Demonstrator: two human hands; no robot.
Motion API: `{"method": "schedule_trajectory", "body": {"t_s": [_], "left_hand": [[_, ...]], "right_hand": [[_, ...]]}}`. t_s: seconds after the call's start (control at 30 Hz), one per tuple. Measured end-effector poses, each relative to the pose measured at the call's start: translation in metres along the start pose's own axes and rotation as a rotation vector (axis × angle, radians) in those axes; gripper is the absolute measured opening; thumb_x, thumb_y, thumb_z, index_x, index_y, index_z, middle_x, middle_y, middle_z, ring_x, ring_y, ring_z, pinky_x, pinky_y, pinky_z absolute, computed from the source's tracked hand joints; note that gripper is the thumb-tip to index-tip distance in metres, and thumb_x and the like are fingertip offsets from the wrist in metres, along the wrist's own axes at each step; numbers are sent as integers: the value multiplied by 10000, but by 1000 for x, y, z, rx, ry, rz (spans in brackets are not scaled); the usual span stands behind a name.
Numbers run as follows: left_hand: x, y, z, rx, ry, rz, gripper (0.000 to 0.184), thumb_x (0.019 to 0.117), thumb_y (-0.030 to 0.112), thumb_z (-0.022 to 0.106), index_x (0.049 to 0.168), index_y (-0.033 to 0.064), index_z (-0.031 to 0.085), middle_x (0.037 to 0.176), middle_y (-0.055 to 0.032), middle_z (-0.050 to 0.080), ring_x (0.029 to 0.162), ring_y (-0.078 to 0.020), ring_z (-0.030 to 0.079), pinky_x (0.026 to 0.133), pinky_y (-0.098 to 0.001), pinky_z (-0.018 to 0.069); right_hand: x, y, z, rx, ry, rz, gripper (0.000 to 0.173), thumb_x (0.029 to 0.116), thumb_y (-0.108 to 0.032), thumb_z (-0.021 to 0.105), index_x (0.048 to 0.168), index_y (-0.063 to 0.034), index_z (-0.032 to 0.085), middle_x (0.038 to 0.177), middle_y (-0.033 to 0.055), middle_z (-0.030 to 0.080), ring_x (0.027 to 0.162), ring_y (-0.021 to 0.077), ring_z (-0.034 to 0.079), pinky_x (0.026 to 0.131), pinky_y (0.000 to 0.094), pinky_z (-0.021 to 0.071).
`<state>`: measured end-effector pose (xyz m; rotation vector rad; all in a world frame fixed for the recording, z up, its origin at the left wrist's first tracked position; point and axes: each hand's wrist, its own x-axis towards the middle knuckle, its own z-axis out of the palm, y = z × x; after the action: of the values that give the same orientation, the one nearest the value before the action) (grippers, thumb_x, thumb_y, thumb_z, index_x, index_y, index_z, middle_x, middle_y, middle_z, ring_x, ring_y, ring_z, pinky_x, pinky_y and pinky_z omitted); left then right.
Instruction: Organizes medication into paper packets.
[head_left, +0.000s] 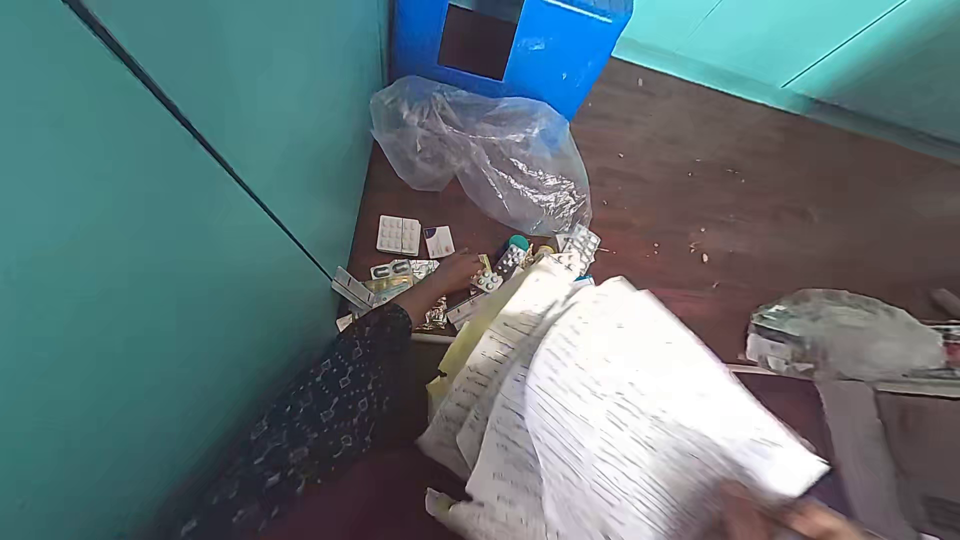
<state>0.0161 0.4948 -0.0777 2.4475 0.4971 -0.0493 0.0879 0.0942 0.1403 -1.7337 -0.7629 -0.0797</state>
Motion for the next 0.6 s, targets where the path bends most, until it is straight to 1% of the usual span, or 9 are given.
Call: {"method": "schedule_trajectory", "body": {"t_s": [0.03, 0.1, 0.17, 0.23, 0.27, 0.3, 0.37, 0.5, 0.6], "left_hand": [[10, -18, 11, -125, 121, 65, 410, 945, 112, 690, 1313, -57, 622, 1319, -288, 615, 1305, -431, 546, 1194, -558, 305], [5, -6, -11, -512, 210, 4, 463, 973, 125, 679, 1373, -74, 558, 1328, -266, 615, 1263, -353, 590, 1125, -489, 424], [-21, 31, -44, -1010, 282, -65, 374, 1072, 119, 471, 1391, -72, 511, 1282, -204, 642, 1159, -239, 632, 1029, -402, 495], [-46, 58, -56, -1397, 246, 46, 523, 1111, 370, 253, 1425, 4, 455, 1242, -101, 663, 1073, -165, 672, 938, -353, 567], [-55, 67, -54, -1527, 199, 173, 652, 1062, 549, 286, 1439, 39, 434, 1250, -73, 662, 1065, -160, 680, 924, -353, 583], [-61, 76, -53, -1628, 151, 285, 812, 955, 710, 448, 1444, 62, 448, 1242, -58, 668, 1050, -167, 686, 912, -365, 596], [-68, 99, -54, -1748, 49, 443, 922, 783, 771, 651, 1411, 106, 536, 1197, -28, 703, 1012, -158, 705, 885, -360, 610], [-66, 128, -49, -1844, -120, 609, 815, 810, 709, 677, 1396, 152, 577, 1169, -41, 716, 1000, -170, 717, 844, -356, 621], [-66, 142, -47, -1785, -184, 545, 881, 765, 799, 630, 1353, 145, 578, 1105, -24, 723, 917, -144, 719, 754, -308, 624]], "right_hand": [[-5, 22, 4, 0, -26, 26, 275, 877, 91, 601, 974, -154, 520, 942, -163, 612, 899, -57, 613, 821, 170, 546], [-17, 62, 11, -15, -42, 82, 243, 882, 65, 563, 980, -137, 471, 931, -149, 570, 867, -76, 584, 794, 152, 528], [-28, 87, 15, 31, -21, 185, 229, 886, 60, 522, 982, -132, 442, 908, -130, 553, 824, -69, 575, 753, 148, 529], [-36, 94, 20, 96, 12, 270, 254, 873, 72, 503, 972, -151, 434, 866, -143, 554, 775, -71, 573, 713, 147, 528], [-40, 96, 20, 126, 8, 286, 261, 869, 78, 501, 974, -153, 442, 860, -147, 571, 776, -67, 590, 717, 154, 540], [-44, 98, 20, 139, -12, 282, 268, 864, 80, 508, 969, -159, 450, 862, -150, 578, 787, -64, 592, 729, 160, 539], [-54, 101, 17, 146, -73, 265, 288, 859, 79, 532, 965, -177, 455, 894, -155, 582, 830, -63, 586, 767, 166, 527], [-65, 99, 14, 174, -94, 302, 298, 874, 90, 528, 968, -178, 436, 886, -157, 565, 805, -75, 576, 731, 141, 523], [-70, 96, 18, 196, -34, 296, 289, 866, 98, 509, 953, -169, 442, 868, -149, 569, 779, -75, 578, 707, 134, 528]]}}
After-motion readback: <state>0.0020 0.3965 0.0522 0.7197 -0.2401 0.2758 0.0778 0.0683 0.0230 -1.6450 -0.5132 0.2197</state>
